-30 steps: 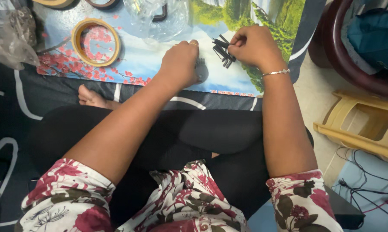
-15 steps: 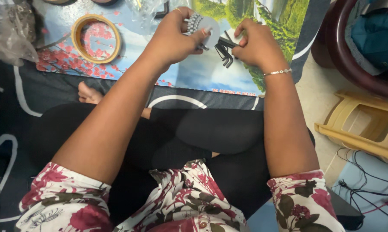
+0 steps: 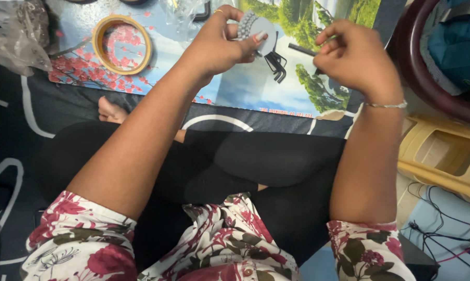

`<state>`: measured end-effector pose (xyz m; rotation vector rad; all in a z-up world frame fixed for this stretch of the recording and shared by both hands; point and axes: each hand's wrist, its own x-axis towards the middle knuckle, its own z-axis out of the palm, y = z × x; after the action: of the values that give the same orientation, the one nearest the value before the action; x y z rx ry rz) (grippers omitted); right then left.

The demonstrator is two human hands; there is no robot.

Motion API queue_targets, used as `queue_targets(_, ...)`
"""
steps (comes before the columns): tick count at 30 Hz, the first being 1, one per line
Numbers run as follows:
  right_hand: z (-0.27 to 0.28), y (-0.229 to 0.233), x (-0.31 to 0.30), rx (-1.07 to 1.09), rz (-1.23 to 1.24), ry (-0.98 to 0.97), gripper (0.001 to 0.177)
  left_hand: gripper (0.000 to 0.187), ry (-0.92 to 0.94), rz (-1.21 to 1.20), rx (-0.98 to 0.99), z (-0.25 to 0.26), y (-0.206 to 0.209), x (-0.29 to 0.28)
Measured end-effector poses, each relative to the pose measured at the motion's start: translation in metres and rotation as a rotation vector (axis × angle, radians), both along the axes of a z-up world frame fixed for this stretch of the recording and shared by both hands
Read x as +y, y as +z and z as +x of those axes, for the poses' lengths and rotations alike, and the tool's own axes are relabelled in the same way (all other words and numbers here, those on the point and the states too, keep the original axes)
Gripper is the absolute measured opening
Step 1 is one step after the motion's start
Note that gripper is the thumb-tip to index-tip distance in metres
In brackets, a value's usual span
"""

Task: The person assembles a gear mechanism by hand, inserting a shaft through several gear components and using a tool to tighten or adjust the assembly.

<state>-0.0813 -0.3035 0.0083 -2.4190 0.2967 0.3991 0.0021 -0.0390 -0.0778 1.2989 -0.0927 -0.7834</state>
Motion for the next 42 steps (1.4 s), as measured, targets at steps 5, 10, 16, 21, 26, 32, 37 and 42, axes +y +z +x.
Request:
queue_targets(5, 0.001, 0.014, -0.003, -0.217, 0.101, 0.149, 0.019, 0.040, -0.102, 0.031, -0.187, 0.002, 0.004, 0.000)
queue_targets(10, 0.006, 0.022, 0.024, -0.160, 0.685, -0.080, 0.024, 0.028, -0.164, 0.312, -0.431, -0.007, 0.015, 0.002)
queue_targets(16, 0.013, 0.009, 0.046, -0.197, 0.837, -0.016, 0.019, 0.044, -0.291, 0.205, -0.384, -0.010, 0.032, 0.004)
queue_targets(21, 0.012, 0.004, 0.049, -0.229, 0.771, 0.044, 0.020, 0.064, -0.201, 0.213, -0.669, -0.006, 0.034, 0.006)
queue_targets(26, 0.011, 0.007, 0.035, -0.357, 0.660, -0.024, 0.017, 0.048, -0.139, 0.146, -0.549, -0.001, 0.040, 0.009)
queue_targets(32, 0.012, 0.002, 0.030, -0.368, 0.751, -0.078, 0.017, 0.033, -0.226, 0.078, -0.559, -0.002, 0.038, 0.012)
queue_targets(37, 0.011, -0.004, 0.027, -0.452, 0.475, 0.071, 0.011, 0.034, -0.222, 0.043, -0.554, -0.005, 0.033, 0.009)
queue_targets(42, 0.010, 0.000, 0.027, -0.453, 0.512, 0.079, 0.016, 0.035, -0.223, 0.074, -0.599, -0.002, 0.034, 0.009)
